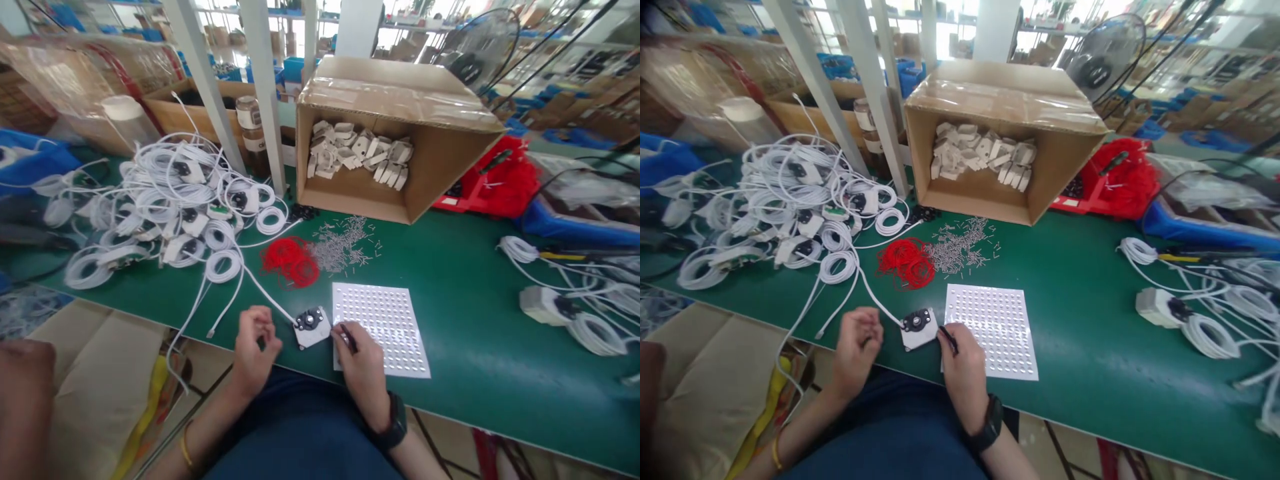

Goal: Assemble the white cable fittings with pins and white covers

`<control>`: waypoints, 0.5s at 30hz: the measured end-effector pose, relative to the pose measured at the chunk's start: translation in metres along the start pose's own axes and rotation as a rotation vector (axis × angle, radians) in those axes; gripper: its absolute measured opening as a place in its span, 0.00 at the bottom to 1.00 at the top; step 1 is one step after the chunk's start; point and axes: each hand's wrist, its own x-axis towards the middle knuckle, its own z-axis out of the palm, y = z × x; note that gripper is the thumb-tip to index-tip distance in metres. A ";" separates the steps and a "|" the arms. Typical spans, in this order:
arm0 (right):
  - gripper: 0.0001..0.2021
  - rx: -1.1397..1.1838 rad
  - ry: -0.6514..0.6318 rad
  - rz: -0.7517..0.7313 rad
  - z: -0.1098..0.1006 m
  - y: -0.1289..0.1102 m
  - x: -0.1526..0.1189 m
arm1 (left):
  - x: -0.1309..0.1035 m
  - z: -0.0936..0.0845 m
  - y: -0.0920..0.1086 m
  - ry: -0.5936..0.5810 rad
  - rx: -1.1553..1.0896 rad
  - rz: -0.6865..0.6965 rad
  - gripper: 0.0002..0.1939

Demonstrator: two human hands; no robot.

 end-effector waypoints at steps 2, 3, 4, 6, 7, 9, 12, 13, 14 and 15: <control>0.08 -0.051 -0.027 -0.121 0.002 0.001 -0.002 | 0.021 -0.019 -0.002 0.272 0.140 -0.017 0.16; 0.09 -0.083 -0.035 -0.181 0.003 0.002 -0.003 | 0.035 -0.030 -0.004 0.360 0.257 -0.018 0.18; 0.10 -0.115 -0.035 -0.233 0.005 0.003 -0.006 | 0.049 -0.042 -0.007 0.405 0.385 -0.017 0.20; 0.12 -0.168 -0.007 -0.299 0.007 0.007 -0.012 | 0.078 -0.063 -0.011 0.361 0.644 -0.043 0.22; 0.13 -0.186 0.003 -0.318 0.007 0.009 -0.015 | 0.092 -0.072 -0.013 0.308 0.753 -0.073 0.22; 0.15 -0.213 -0.011 -0.341 0.004 0.014 -0.022 | 0.113 -0.085 -0.015 0.213 0.905 -0.163 0.24; 0.17 -0.243 -0.076 -0.357 -0.009 0.014 -0.024 | 0.134 -0.092 -0.020 0.156 1.014 -0.289 0.26; 0.19 -0.255 -0.109 -0.361 -0.014 0.011 -0.020 | 0.138 -0.092 -0.021 0.142 1.037 -0.308 0.25; 0.23 -0.278 -0.155 -0.366 -0.019 0.006 -0.014 | 0.141 -0.092 -0.023 0.124 1.055 -0.313 0.23; 0.28 -0.318 -0.218 -0.374 -0.023 0.000 -0.005 | 0.143 -0.092 -0.023 0.105 1.068 -0.305 0.20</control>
